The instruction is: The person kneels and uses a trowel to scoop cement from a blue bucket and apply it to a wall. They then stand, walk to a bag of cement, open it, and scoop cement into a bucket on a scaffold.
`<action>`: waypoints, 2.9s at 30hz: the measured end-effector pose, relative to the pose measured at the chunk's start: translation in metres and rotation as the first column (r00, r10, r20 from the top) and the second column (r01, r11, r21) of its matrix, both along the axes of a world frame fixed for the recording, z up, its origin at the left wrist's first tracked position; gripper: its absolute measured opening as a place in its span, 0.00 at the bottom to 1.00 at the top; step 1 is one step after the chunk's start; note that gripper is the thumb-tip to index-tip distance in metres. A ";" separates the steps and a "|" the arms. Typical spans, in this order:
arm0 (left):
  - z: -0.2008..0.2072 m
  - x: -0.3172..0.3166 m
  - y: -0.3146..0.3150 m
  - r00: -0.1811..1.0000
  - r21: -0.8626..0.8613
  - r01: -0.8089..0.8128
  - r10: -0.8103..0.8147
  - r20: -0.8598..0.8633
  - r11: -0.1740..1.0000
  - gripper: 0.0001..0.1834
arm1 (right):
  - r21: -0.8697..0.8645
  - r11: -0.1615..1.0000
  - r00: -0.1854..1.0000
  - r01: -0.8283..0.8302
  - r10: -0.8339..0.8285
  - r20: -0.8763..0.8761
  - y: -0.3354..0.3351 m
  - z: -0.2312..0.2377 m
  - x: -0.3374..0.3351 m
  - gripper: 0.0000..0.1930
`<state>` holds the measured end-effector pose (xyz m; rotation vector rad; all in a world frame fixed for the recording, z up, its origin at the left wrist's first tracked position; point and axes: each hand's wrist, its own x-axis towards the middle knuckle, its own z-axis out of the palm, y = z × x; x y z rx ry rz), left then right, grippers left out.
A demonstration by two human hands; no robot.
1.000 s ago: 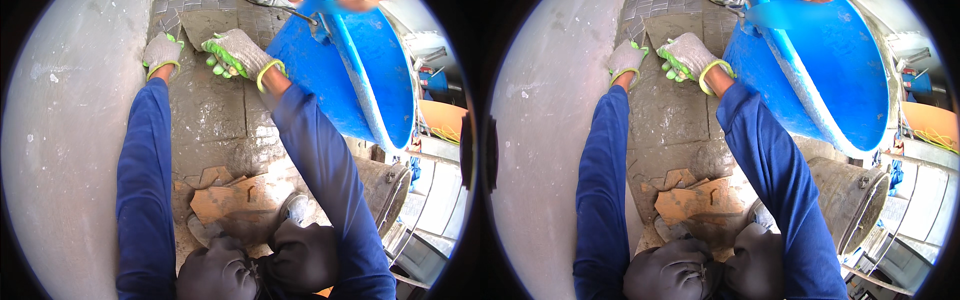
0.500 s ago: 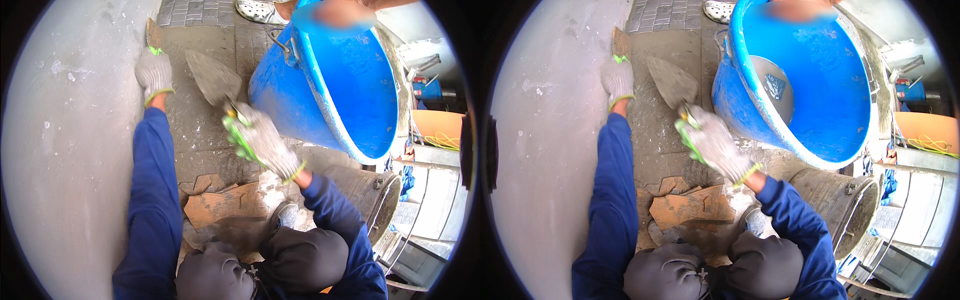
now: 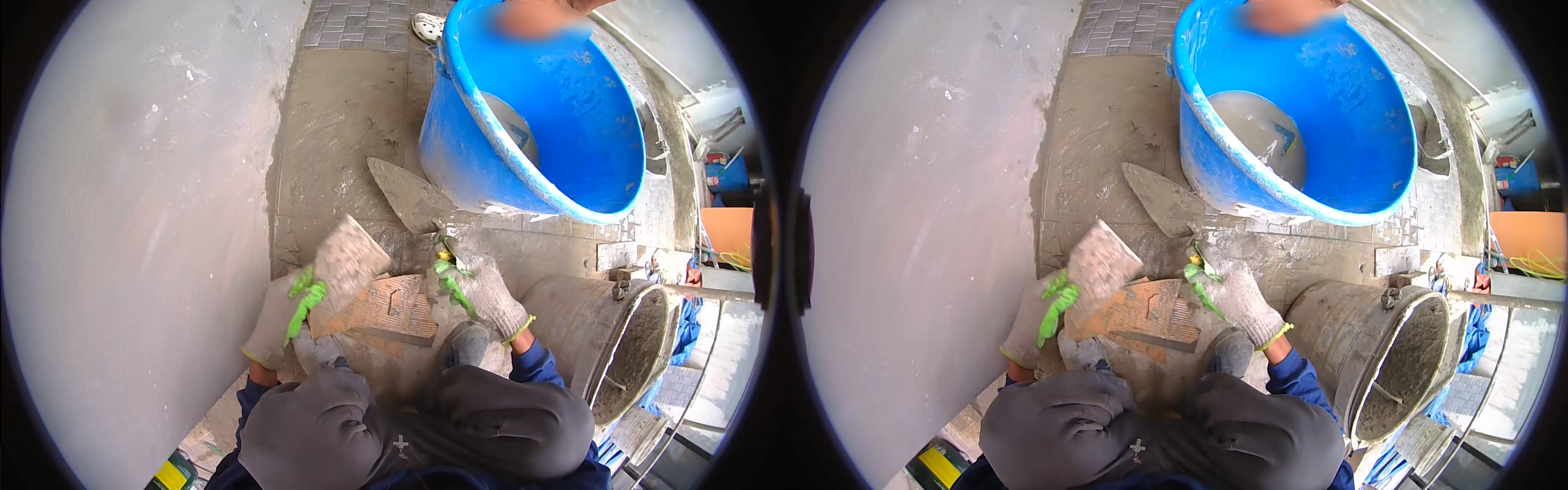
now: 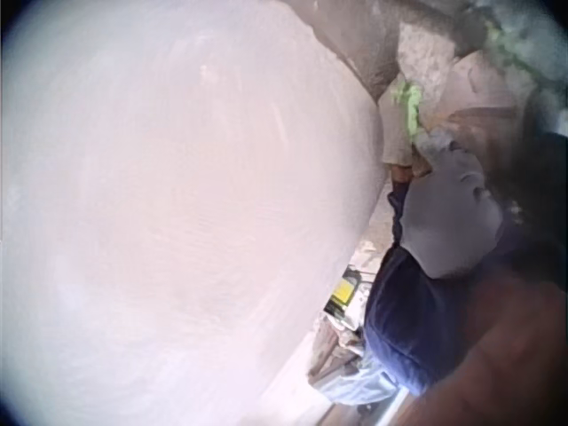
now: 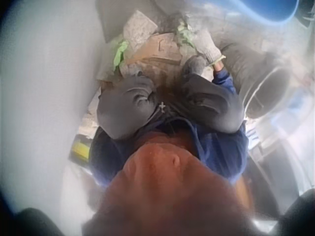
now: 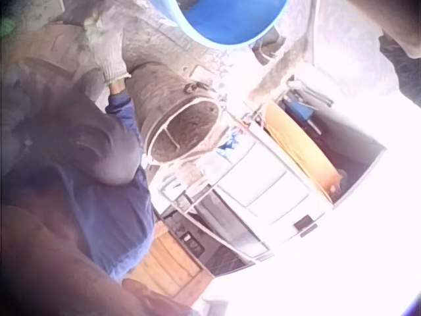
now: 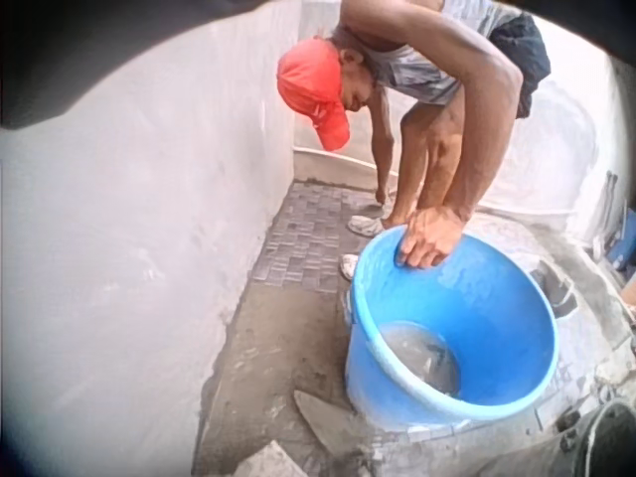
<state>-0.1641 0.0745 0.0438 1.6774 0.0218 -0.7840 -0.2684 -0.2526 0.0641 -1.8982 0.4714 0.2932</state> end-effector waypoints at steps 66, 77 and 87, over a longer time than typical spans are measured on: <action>0.192 -0.015 -0.005 0.963 0.040 0.058 -0.067 0.260 0.997 0.19 | -0.690 0.664 0.788 -0.288 0.573 0.223 -0.033 0.196 -0.048 0.20; 0.282 -0.038 -0.063 0.335 0.569 0.242 -0.618 0.711 0.786 0.26 | -0.736 0.543 0.757 -0.404 0.650 0.064 0.012 0.213 -0.025 0.16; 0.264 -0.015 -0.068 0.373 0.665 0.313 -0.732 0.571 0.678 0.20 | -0.658 0.528 0.759 -0.537 0.642 -0.105 0.005 0.185 -0.004 0.22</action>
